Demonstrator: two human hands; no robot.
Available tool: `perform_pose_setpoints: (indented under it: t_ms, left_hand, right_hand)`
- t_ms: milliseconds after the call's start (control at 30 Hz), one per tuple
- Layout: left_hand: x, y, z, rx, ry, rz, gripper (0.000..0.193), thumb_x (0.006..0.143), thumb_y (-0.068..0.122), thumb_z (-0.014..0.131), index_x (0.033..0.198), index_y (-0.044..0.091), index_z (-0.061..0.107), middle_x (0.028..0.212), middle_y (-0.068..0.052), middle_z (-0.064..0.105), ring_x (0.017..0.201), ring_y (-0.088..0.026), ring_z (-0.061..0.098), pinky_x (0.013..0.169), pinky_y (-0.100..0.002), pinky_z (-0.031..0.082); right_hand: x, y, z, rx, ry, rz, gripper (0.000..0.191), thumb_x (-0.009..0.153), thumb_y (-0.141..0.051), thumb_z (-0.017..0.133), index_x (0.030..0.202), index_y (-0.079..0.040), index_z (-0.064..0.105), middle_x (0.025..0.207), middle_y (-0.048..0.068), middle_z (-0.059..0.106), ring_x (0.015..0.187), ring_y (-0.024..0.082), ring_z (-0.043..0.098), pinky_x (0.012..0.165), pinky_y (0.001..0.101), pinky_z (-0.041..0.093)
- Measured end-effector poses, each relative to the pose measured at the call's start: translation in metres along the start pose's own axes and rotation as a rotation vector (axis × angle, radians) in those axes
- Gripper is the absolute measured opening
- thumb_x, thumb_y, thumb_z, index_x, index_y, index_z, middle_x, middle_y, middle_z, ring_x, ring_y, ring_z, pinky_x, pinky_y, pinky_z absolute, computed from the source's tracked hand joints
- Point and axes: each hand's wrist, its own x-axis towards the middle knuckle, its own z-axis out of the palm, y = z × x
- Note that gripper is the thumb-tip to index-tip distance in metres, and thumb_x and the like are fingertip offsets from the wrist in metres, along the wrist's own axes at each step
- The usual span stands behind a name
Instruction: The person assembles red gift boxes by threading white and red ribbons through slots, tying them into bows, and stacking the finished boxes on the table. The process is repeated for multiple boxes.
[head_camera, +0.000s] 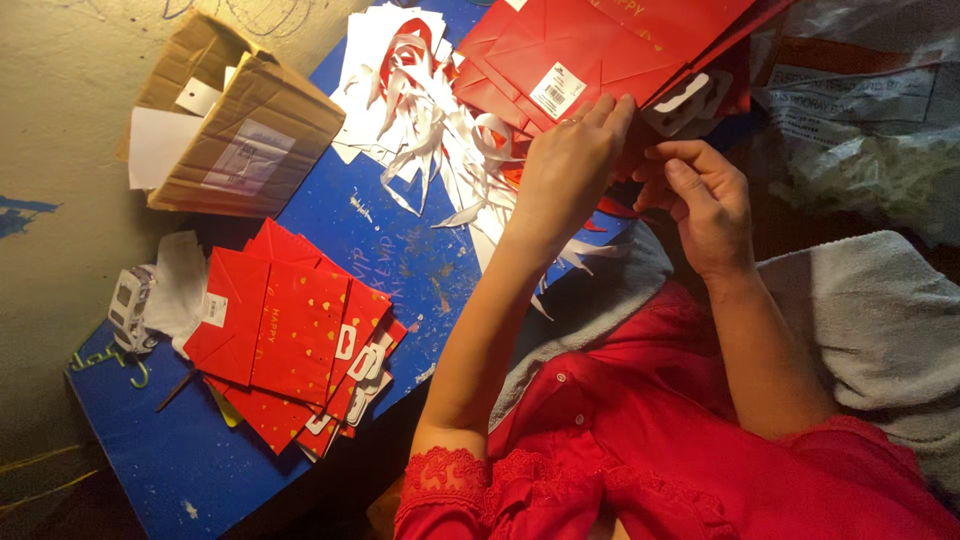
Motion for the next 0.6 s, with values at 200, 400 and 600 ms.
perform_pose_setpoints:
  t_ms: [200, 400, 600]
  left_hand:
    - [-0.003, -0.005, 0.003, 0.005, -0.02, -0.001, 0.049, 0.088, 0.009, 0.063, 0.136, 0.001, 0.056, 0.101, -0.011, 0.067, 0.091, -0.027, 0.071, 0.071, -0.039, 0.056]
    - [-0.01, -0.002, 0.01, 0.002, 0.078, 0.024, 0.051, 0.089, 0.014, 0.065, 0.139, 0.006, 0.053, 0.119, -0.011, 0.065, 0.117, -0.029, 0.064, 0.087, -0.04, 0.056]
    - [-0.007, -0.011, 0.018, 0.068, 0.174, -0.155, 0.072, 0.076, 0.038, 0.077, 0.136, 0.009, 0.051, 0.136, -0.023, 0.054, 0.132, -0.042, 0.049, 0.101, -0.054, 0.046]
  right_hand:
    - [0.002, 0.003, 0.005, 0.011, -0.018, 0.057, 0.025, 0.11, -0.013, 0.053, 0.128, 0.002, 0.061, 0.107, 0.013, 0.07, 0.085, 0.017, 0.069, 0.081, 0.0327, 0.058]
    - [0.001, 0.001, 0.004, -0.026, -0.042, 0.053, 0.024, 0.11, -0.011, 0.052, 0.128, 0.003, 0.061, 0.108, 0.011, 0.071, 0.086, 0.015, 0.069, 0.081, 0.0315, 0.058]
    - [0.0, 0.001, 0.003, -0.051, -0.046, 0.061, 0.022, 0.111, -0.011, 0.053, 0.125, 0.001, 0.063, 0.107, 0.01, 0.07, 0.085, 0.013, 0.068, 0.081, 0.0296, 0.058]
